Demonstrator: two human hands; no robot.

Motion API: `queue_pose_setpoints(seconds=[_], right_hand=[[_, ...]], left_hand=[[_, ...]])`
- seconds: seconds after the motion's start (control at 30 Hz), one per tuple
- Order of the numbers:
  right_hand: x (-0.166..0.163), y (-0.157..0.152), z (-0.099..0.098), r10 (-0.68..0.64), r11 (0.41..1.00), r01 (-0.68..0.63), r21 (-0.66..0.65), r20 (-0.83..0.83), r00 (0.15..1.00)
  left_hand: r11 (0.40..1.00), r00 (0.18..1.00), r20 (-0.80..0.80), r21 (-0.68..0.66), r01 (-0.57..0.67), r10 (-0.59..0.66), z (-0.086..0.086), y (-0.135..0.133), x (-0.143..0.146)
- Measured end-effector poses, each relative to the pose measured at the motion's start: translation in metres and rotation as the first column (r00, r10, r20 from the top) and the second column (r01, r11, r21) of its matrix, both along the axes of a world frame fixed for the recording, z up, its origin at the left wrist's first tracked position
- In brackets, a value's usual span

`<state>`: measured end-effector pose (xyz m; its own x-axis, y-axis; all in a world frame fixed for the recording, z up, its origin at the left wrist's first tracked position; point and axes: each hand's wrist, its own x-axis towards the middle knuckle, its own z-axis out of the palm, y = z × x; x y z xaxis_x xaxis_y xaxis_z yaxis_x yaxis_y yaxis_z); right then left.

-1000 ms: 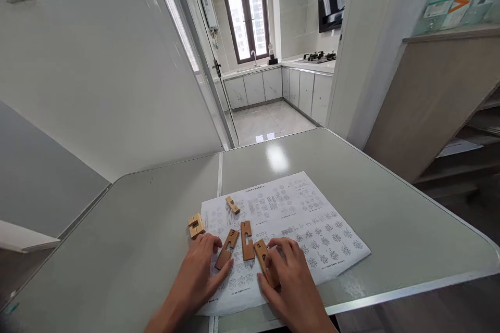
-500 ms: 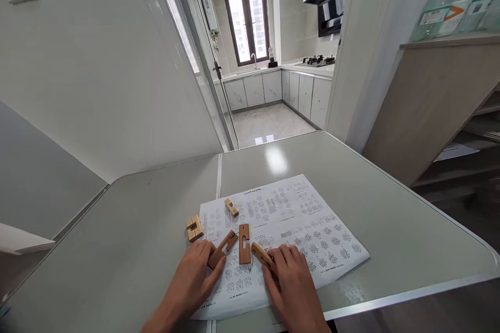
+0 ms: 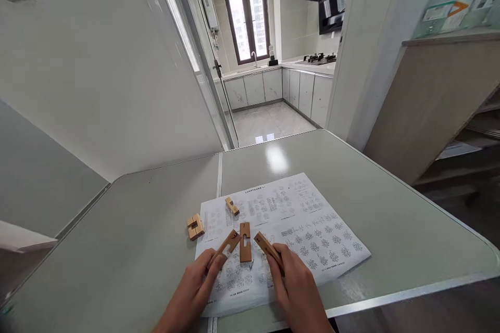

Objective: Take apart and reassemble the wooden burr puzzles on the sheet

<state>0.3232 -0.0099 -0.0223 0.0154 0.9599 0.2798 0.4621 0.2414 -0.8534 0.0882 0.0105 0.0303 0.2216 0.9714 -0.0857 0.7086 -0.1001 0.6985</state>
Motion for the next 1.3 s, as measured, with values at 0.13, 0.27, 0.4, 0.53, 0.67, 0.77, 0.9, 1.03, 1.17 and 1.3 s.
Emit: queue_pose_setpoints(seconds=[0.13,0.27,0.4,0.53,0.67,0.77,0.9,1.03,1.17,1.3], right_hand=[[-0.009,0.001,0.010,0.050,0.998,-0.053,-0.033,-0.095,0.994],[-0.022,0.002,0.013,0.115,0.992,-0.124,-0.038,-0.185,0.976],[-0.027,-0.001,0.009,0.151,0.986,-0.162,-0.037,-0.214,0.965],[-0.027,-0.002,0.004,0.159,0.985,-0.170,-0.038,-0.197,0.967],[-0.027,-0.002,0.002,0.173,0.982,-0.182,-0.038,-0.169,0.970],[-0.027,-0.002,0.003,0.198,0.978,-0.207,-0.037,-0.158,0.967],[-0.027,-0.003,0.006,0.209,0.975,-0.219,-0.041,-0.163,0.964],[-0.026,-0.003,0.008,0.217,0.972,-0.230,-0.054,-0.179,0.960],[-0.026,-0.003,0.007,0.217,0.970,-0.233,-0.069,-0.188,0.958],[-0.025,-0.004,0.005,0.228,0.968,-0.243,-0.067,-0.171,0.958]], left_hand=[[0.995,0.985,0.174,-0.094,0.031,-0.015,-0.002,-0.012,0.010],[0.990,0.964,0.264,-0.124,0.063,-0.029,-0.010,-0.017,0.015],[0.991,0.957,0.290,-0.125,0.056,-0.018,-0.016,-0.018,0.015],[0.992,0.957,0.290,-0.113,0.059,-0.024,-0.018,-0.019,0.015],[0.994,0.960,0.277,-0.095,0.063,-0.034,-0.019,-0.020,0.017],[0.995,0.966,0.254,-0.076,0.061,-0.040,-0.021,-0.021,0.017],[0.996,0.971,0.237,-0.064,0.055,-0.039,-0.023,-0.021,0.017],[0.995,0.969,0.245,-0.086,0.052,-0.029,-0.022,-0.022,0.018],[0.996,0.970,0.241,-0.085,0.042,-0.020,-0.021,-0.022,0.019],[0.995,0.973,0.229,-0.088,0.041,-0.020,-0.022,-0.023,0.019]])
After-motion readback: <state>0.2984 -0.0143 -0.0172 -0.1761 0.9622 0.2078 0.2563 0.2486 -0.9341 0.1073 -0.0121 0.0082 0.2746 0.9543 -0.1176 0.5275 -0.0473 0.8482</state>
